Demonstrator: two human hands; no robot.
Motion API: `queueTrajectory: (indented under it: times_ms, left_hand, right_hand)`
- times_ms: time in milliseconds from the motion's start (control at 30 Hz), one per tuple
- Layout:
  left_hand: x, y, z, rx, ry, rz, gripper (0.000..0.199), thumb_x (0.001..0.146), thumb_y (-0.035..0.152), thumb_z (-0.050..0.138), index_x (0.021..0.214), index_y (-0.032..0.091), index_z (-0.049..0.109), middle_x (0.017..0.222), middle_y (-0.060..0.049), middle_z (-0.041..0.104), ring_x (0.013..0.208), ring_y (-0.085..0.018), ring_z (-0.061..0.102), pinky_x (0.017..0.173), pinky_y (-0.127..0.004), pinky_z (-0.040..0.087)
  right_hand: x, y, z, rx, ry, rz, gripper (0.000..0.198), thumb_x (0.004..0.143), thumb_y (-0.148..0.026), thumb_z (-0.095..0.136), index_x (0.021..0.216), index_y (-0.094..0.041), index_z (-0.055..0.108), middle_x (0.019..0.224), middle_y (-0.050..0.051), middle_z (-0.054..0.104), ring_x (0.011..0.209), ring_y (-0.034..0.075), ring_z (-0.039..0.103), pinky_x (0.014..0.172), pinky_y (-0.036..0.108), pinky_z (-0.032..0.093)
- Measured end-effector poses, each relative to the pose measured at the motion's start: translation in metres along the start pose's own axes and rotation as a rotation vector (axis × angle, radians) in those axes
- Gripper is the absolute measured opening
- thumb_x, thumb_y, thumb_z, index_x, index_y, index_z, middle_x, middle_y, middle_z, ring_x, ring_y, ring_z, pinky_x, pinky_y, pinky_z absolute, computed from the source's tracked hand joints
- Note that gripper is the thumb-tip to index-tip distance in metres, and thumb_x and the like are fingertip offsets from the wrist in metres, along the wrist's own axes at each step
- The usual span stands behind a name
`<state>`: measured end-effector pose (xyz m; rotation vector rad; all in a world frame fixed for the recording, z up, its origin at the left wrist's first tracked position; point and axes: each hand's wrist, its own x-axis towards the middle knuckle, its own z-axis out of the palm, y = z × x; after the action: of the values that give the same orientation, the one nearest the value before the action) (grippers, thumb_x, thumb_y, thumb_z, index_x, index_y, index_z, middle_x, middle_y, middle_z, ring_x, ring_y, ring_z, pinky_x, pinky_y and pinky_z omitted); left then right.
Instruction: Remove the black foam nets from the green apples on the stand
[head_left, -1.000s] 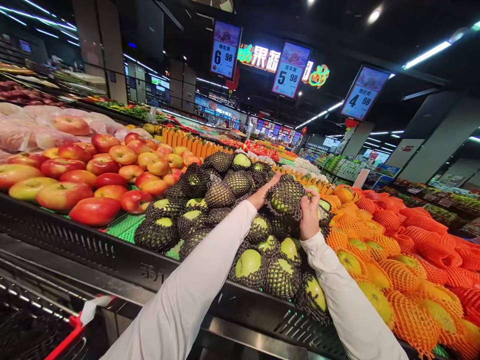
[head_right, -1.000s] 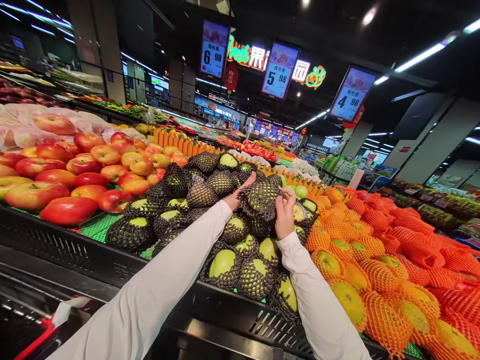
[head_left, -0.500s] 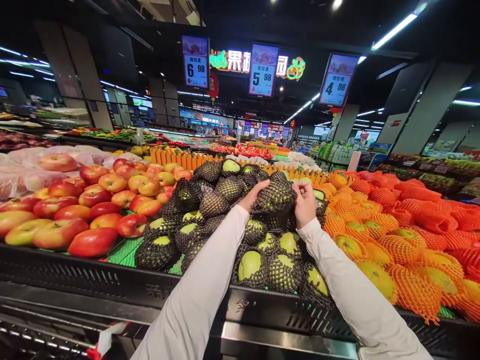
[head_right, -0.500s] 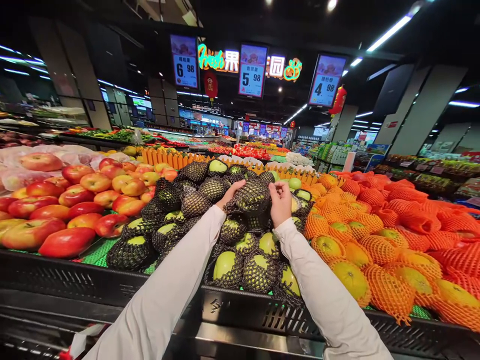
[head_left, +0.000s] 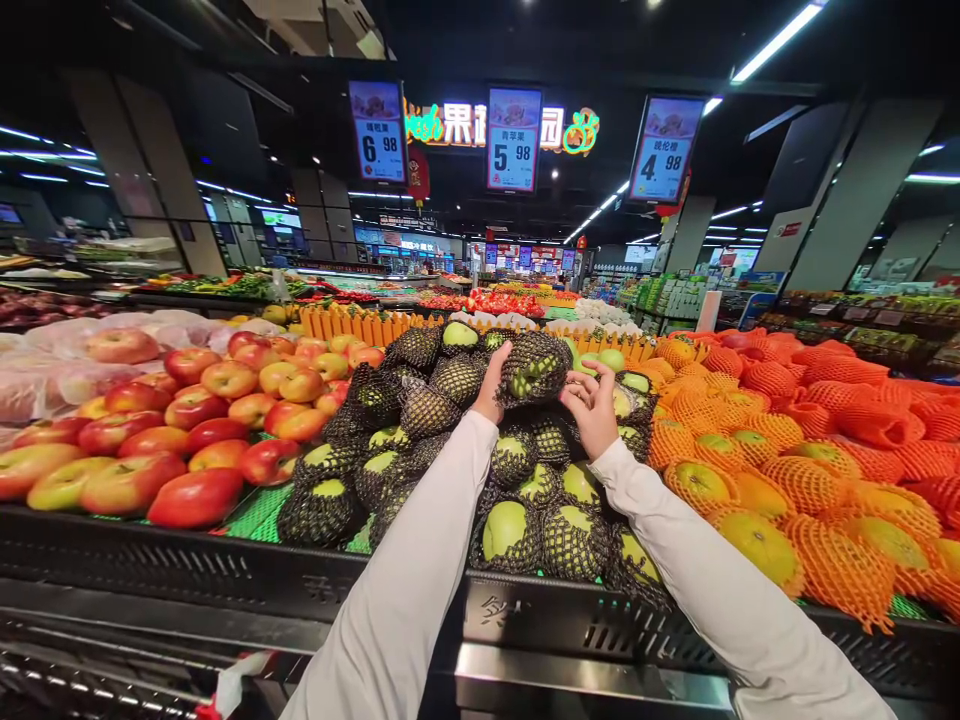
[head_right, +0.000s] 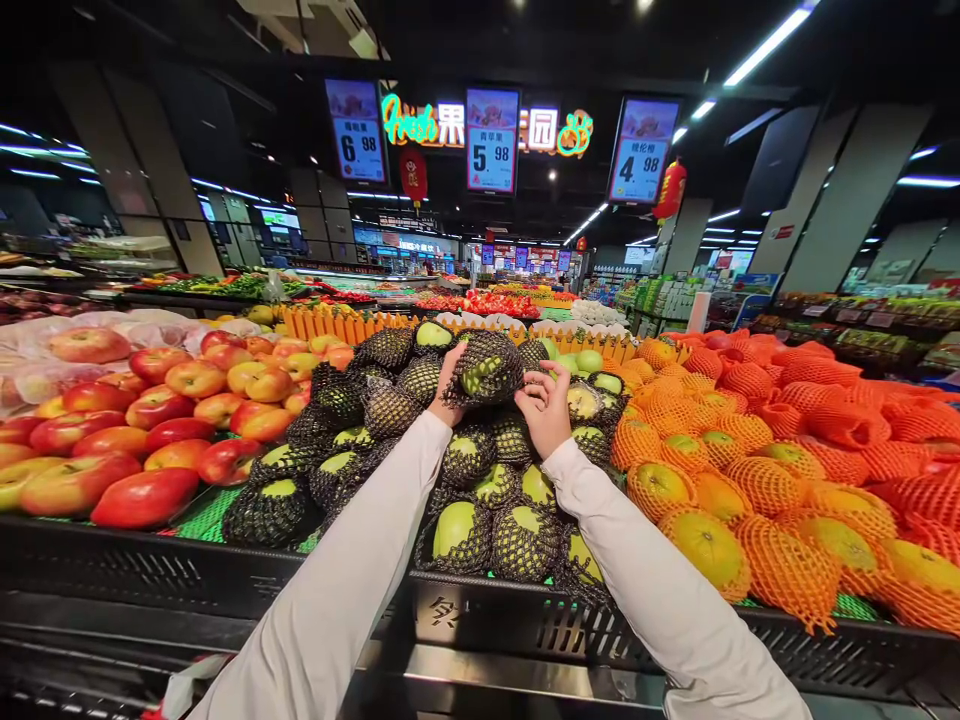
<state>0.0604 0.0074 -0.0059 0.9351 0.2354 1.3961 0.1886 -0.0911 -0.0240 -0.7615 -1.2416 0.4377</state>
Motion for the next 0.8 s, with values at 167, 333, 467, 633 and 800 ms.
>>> queueTrajectory:
  times_ms: [167, 333, 467, 633, 800]
  left_hand:
    - [-0.002, 0.001, 0.002, 0.062, 0.071, 0.057, 0.014, 0.08, 0.029, 0.062, 0.091, 0.023, 0.068, 0.112, 0.002, 0.069, 0.136, -0.018, 0.044, 0.115, -0.028, 0.032]
    - [-0.003, 0.003, 0.003, 0.064, 0.063, 0.042, 0.015, 0.082, 0.032, 0.059, 0.088, 0.022, 0.068, 0.105, 0.001, 0.071, 0.129, -0.018, 0.05, 0.109, -0.028, 0.038]
    - [-0.006, 0.005, 0.008, 0.03, 0.079, 0.053, 0.022, 0.083, 0.038, 0.058, 0.092, 0.02, 0.068, 0.1, 0.0, 0.072, 0.12, -0.018, 0.057, 0.103, -0.028, 0.043]
    - [-0.012, 0.005, 0.011, 0.083, 0.033, -0.016, 0.025, 0.082, 0.04, 0.06, 0.097, 0.022, 0.069, 0.097, 0.001, 0.073, 0.116, -0.02, 0.06, 0.101, -0.032, 0.044]
    - [-0.013, 0.003, 0.009, 0.121, 0.017, 0.001, 0.023, 0.08, 0.038, 0.063, 0.097, 0.024, 0.07, 0.105, 0.002, 0.073, 0.125, -0.021, 0.055, 0.106, -0.031, 0.04]
  right_hand:
    - [-0.002, -0.001, 0.002, -0.074, -0.012, -0.006, 0.046, 0.067, -0.028, 0.067, 0.103, -0.028, 0.039, 0.087, -0.003, 0.058, 0.069, 0.012, 0.055, 0.066, 0.027, 0.047]
    - [-0.001, -0.002, 0.001, -0.129, -0.048, -0.062, 0.038, 0.071, -0.03, 0.063, 0.102, -0.027, 0.041, 0.069, -0.008, 0.05, 0.06, 0.011, 0.049, 0.059, 0.025, 0.041]
    - [0.006, 0.003, -0.001, -0.207, 0.017, -0.012, 0.034, 0.069, -0.029, 0.06, 0.096, -0.026, 0.04, 0.066, -0.009, 0.048, 0.052, 0.01, 0.042, 0.051, 0.023, 0.036]
    - [0.007, 0.0, -0.004, -0.397, 0.155, -0.16, 0.018, 0.068, -0.025, 0.059, 0.082, -0.023, 0.048, 0.084, 0.001, 0.054, 0.063, 0.012, 0.049, 0.05, 0.024, 0.038]
    - [0.0, -0.005, -0.008, -0.386, 0.095, -0.151, 0.011, 0.072, -0.03, 0.057, 0.077, -0.021, 0.054, 0.083, 0.002, 0.055, 0.065, 0.014, 0.049, 0.049, 0.024, 0.04]
